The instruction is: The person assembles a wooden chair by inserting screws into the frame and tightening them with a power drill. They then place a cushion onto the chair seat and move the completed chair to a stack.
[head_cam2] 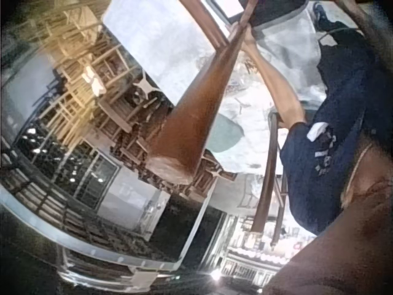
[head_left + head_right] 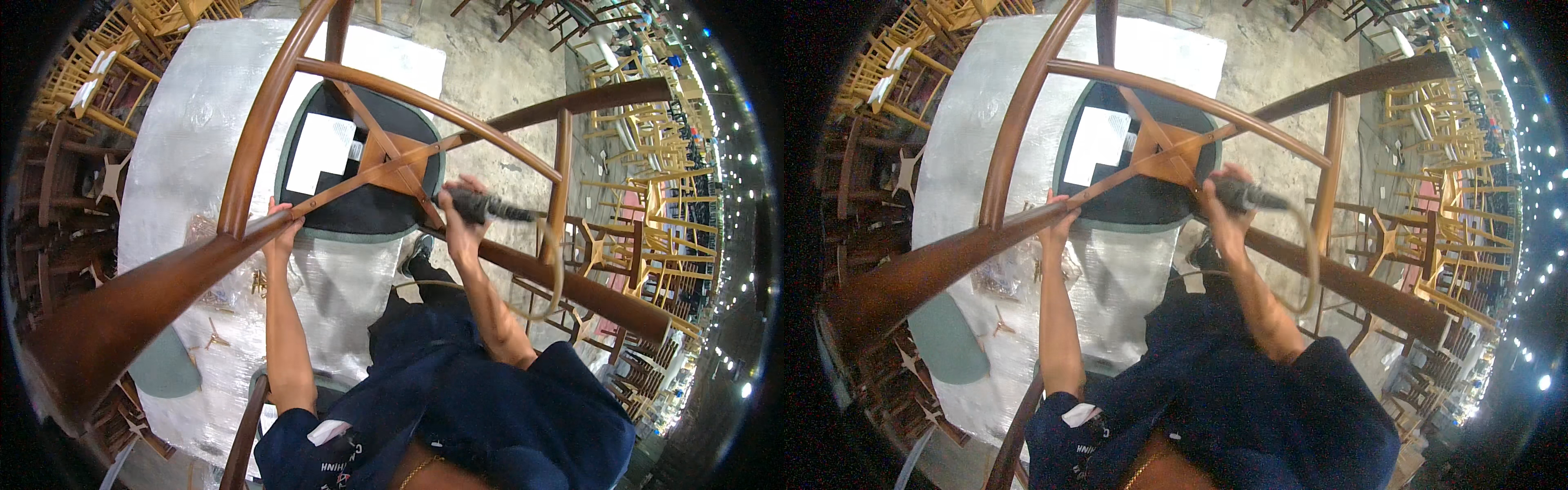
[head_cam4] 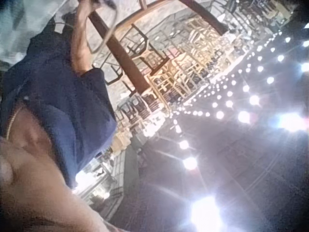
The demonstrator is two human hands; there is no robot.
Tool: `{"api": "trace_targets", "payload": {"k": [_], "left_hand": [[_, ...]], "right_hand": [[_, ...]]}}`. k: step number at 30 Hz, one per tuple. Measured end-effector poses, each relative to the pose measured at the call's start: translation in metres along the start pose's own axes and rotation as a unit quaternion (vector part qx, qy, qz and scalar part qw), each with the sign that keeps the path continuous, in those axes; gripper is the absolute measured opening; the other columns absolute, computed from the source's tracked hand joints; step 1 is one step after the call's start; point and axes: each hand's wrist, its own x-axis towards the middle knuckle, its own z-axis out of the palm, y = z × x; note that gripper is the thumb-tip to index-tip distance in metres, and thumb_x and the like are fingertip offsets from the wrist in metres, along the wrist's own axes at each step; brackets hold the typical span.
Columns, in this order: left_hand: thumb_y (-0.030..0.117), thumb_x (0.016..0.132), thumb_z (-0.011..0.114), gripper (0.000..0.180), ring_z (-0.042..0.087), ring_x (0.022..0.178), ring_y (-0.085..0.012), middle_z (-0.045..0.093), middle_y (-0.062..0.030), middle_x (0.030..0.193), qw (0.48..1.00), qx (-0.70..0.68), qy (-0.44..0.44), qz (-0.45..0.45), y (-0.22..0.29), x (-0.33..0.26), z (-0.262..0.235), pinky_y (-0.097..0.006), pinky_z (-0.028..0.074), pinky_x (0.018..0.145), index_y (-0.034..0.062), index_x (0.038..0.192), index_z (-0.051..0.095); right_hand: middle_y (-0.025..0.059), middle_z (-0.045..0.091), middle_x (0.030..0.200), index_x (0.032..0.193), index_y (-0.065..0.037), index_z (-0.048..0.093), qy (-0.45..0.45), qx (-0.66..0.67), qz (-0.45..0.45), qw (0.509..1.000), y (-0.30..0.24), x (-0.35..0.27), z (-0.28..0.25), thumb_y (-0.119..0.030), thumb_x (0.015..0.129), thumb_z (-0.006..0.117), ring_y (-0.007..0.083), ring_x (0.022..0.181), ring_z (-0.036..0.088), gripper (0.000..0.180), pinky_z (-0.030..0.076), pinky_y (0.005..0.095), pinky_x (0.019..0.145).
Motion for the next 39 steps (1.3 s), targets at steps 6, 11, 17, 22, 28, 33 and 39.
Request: {"api": "trace_targets", "payload": {"k": [6, 11, 17, 22, 28, 33, 39], "left_hand": [[0.005, 0.082, 0.089, 0.05, 0.062, 0.112, -0.0173, 0.069, -0.0061, 0.11, 1.0, 0.003, 0.004, -0.001, 0.007, -0.001, 0.002, -0.034, 0.042, 0.116, 0.0003, 0.125, 0.066], [0.007, 0.081, 0.091, 0.059, 0.064, 0.099, -0.015, 0.067, -0.0022, 0.105, 0.999, -0.036, 0.01, -0.015, 0.007, 0.0, 0.001, -0.031, 0.047, 0.108, 0.0012, 0.132, 0.063], [0.007, 0.08, 0.091, 0.051, 0.065, 0.102, -0.0167, 0.069, -0.0037, 0.109, 0.997, 0.011, 0.003, -0.075, 0.019, 0.002, 0.017, -0.033, 0.045, 0.113, 0.0012, 0.125, 0.068], [0.005, 0.079, 0.089, 0.05, 0.064, 0.111, -0.0178, 0.07, -0.0048, 0.112, 0.998, 0.018, 0.032, -0.047, 0.01, -0.005, -0.003, -0.035, 0.04, 0.117, 0.0021, 0.124, 0.068], [0.002, 0.077, 0.089, 0.048, 0.062, 0.117, -0.0188, 0.07, -0.0066, 0.119, 0.998, 0.053, 0.028, 0.018, 0.0, 0.002, 0.008, -0.035, 0.041, 0.118, 0.0029, 0.122, 0.071], [0.0, 0.076, 0.089, 0.047, 0.061, 0.118, -0.0185, 0.068, -0.0079, 0.124, 0.999, 0.023, 0.044, -0.01, 0.003, 0.001, 0.004, -0.034, 0.042, 0.117, 0.0038, 0.12, 0.072], [-0.003, 0.078, 0.086, 0.043, 0.055, 0.14, -0.0265, 0.063, -0.0219, 0.145, 0.991, -0.092, -0.003, -0.099, 0.005, 0.002, 0.008, -0.038, 0.037, 0.121, 0.0025, 0.118, 0.071]], "right_hand": [[0.0112, 0.076, 0.105, 0.128, 0.0, 0.063, -0.343, 0.009, 0.294, 0.892, -0.038, -0.041, 0.018, -0.005, 0.085, 0.081, 0.0222, 0.091, 0.077, 0.047, 0.064, 0.0375, 0.081], [0.0162, 0.075, 0.1, 0.123, 0.002, 0.064, -0.308, 0.129, 0.51, 0.793, 0.002, -0.041, 0.066, -0.009, 0.087, 0.077, 0.0321, 0.09, 0.079, 0.04, 0.067, 0.0502, 0.073], [0.0116, 0.073, 0.104, 0.118, 0.004, 0.065, -0.008, 0.033, 0.049, 0.998, 0.006, 0.121, 0.057, -0.003, 0.089, 0.08, 0.0183, 0.087, 0.072, 0.033, 0.061, 0.0344, 0.076], [0.0076, 0.071, 0.102, 0.126, -0.003, 0.062, 0.08, 0.057, -0.02, 0.995, -0.015, 0.151, 0.052, 0.007, 0.093, 0.073, 0.0162, 0.094, 0.068, 0.037, 0.06, 0.0321, 0.083], [0.0049, 0.066, 0.11, 0.124, -0.003, 0.062, 0.044, 0.059, -0.069, 0.995, 0.017, 0.151, 0.04, 0.006, 0.094, 0.073, 0.0157, 0.102, 0.067, 0.033, 0.061, 0.0339, 0.086], [0.0028, 0.067, 0.098, 0.124, -0.006, 0.064, 0.065, 0.055, -0.043, 0.995, 0.019, 0.154, 0.042, -0.005, 0.094, 0.081, 0.0129, 0.09, 0.066, 0.034, 0.057, 0.0315, 0.083], [0.0022, 0.067, 0.096, 0.126, -0.004, 0.064, 0.077, 0.094, -0.056, 0.991, 0.029, 0.161, 0.028, -0.001, 0.093, 0.08, 0.013, 0.087, 0.065, 0.036, 0.057, 0.0315, 0.082]]}}
